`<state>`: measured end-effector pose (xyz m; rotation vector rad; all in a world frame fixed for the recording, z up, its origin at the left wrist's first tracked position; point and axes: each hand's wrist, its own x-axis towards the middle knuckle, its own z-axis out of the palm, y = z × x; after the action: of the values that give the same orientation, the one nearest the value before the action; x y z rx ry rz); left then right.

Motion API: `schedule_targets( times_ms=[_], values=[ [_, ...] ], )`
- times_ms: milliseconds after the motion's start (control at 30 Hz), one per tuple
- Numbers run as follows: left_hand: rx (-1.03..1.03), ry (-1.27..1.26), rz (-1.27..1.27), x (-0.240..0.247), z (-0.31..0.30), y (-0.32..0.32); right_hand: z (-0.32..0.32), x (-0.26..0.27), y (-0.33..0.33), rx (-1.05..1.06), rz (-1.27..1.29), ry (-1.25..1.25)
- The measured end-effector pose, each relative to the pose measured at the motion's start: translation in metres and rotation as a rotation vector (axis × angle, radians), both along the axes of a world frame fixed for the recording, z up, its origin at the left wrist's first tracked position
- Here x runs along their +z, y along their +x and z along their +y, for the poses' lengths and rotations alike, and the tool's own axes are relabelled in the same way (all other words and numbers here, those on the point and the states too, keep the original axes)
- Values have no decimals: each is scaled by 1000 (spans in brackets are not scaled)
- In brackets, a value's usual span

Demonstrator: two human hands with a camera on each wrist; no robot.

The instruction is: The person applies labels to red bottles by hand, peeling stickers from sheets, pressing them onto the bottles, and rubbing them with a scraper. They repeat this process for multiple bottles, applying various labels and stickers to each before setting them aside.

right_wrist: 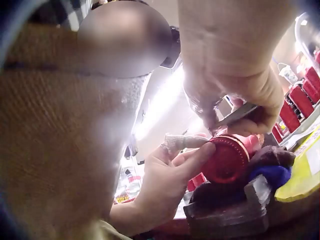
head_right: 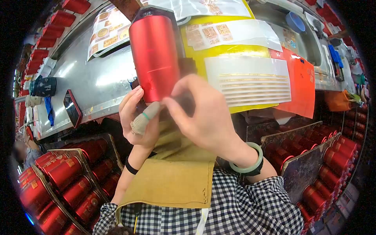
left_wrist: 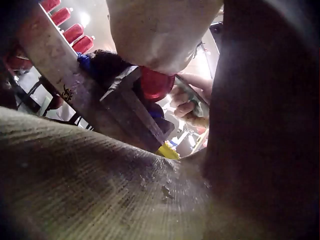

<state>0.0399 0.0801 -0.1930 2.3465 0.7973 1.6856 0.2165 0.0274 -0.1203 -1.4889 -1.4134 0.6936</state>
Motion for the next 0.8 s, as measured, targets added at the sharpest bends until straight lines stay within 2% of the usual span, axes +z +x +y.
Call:
schedule_targets(
  times_ms=[100, 433, 800],
  values=[
    [62, 18, 24, 2, -1, 0, 1, 0, 1, 3, 3, -2],
    [20, -2, -13, 1, -2, 3, 0, -1, 0, 10, 90, -64],
    [88, 83, 99, 7, 0, 6, -1, 2, 5, 19, 96, -105]
  ],
)
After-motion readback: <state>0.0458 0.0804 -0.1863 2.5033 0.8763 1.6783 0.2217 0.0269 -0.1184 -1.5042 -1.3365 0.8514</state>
